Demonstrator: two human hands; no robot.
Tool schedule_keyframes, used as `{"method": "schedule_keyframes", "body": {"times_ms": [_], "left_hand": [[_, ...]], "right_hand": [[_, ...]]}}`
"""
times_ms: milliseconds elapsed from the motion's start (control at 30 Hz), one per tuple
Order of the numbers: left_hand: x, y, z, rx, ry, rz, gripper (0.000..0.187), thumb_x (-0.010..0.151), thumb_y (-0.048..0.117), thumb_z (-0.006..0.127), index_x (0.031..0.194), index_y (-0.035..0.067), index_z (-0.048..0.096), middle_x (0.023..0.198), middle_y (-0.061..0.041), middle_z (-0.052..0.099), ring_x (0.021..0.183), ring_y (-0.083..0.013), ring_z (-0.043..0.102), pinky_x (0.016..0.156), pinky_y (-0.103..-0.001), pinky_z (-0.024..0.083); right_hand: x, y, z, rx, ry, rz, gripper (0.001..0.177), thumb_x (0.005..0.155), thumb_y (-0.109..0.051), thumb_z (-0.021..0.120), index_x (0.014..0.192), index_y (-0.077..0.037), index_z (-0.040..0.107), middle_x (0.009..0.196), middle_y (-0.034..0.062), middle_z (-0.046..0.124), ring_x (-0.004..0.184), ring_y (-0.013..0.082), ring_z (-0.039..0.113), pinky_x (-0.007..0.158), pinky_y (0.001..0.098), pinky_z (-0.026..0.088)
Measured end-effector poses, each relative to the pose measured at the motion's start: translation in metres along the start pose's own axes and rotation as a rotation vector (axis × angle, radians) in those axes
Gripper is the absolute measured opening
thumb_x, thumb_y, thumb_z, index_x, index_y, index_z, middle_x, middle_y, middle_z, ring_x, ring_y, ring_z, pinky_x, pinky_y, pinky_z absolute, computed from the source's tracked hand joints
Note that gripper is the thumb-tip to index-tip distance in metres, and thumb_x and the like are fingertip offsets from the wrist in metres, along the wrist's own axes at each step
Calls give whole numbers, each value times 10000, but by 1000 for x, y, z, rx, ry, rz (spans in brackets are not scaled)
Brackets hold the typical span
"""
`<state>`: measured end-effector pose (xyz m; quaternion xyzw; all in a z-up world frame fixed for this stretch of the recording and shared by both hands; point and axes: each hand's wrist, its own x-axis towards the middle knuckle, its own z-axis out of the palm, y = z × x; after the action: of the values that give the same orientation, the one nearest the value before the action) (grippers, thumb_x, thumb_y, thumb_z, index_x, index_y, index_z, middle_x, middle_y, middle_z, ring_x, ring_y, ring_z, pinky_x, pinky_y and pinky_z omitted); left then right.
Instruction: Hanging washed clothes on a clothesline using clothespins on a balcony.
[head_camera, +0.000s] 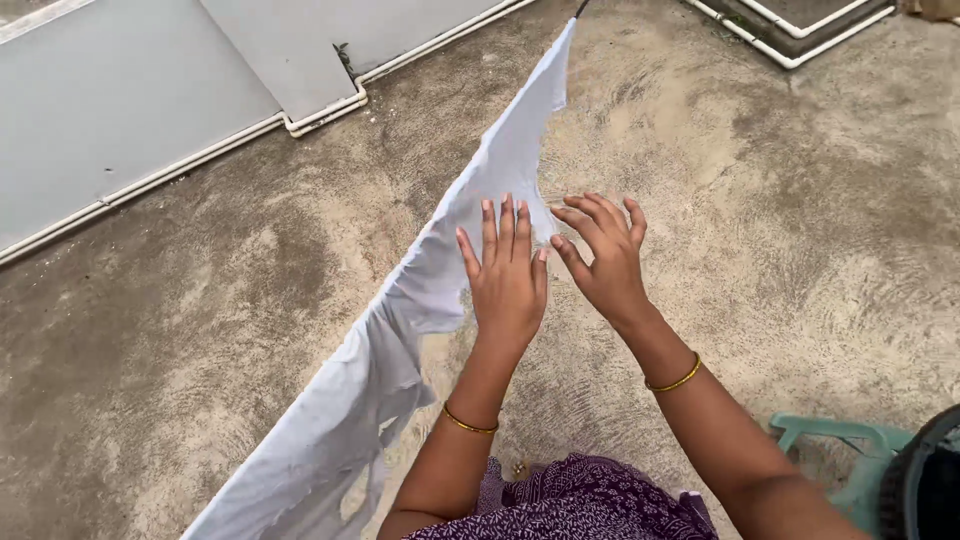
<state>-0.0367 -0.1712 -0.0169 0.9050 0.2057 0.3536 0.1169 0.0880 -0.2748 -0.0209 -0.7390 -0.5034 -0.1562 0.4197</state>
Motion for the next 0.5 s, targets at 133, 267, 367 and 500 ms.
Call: {"method": "schedule_keyframes", "body": {"times_ms": [133,267,367,500], "left_hand": [[-20,93,81,-19,-312,98,700,948,296,582,1561,33,369,1671,-152,281,1581,-340,142,1225,-654,7],[-53,196,143,-155,-438,299,685,941,291,616,1552,69,400,1665,-153,287,1572,-330,141,1213,-683,16],[-77,274,167,-223,-598,442,700,901,306,654,1518,76,418,1643,-169,285,1562,-338,142,1191,-703,7],[-117,359,207,-306,-691,580,701,892,315,671,1518,102,440,1643,-157,303,1564,-336,159,1201,-693,15]], "right_hand": [[-73,57,-74,-210,40,174,433,960,-260,703,1371,-145,632,1435,79,590,1437,289,457,1217,552,123],[-155,114,-159,-303,74,414,479,934,-236,705,1390,-138,601,1444,100,578,1413,294,466,1198,560,135],[-229,150,-219,-375,131,585,492,926,-246,716,1391,-132,599,1425,102,579,1383,286,485,1182,553,192],[-331,186,-291,-437,213,741,484,912,-217,730,1368,-112,606,1400,113,596,1337,302,514,1146,523,261]]}}
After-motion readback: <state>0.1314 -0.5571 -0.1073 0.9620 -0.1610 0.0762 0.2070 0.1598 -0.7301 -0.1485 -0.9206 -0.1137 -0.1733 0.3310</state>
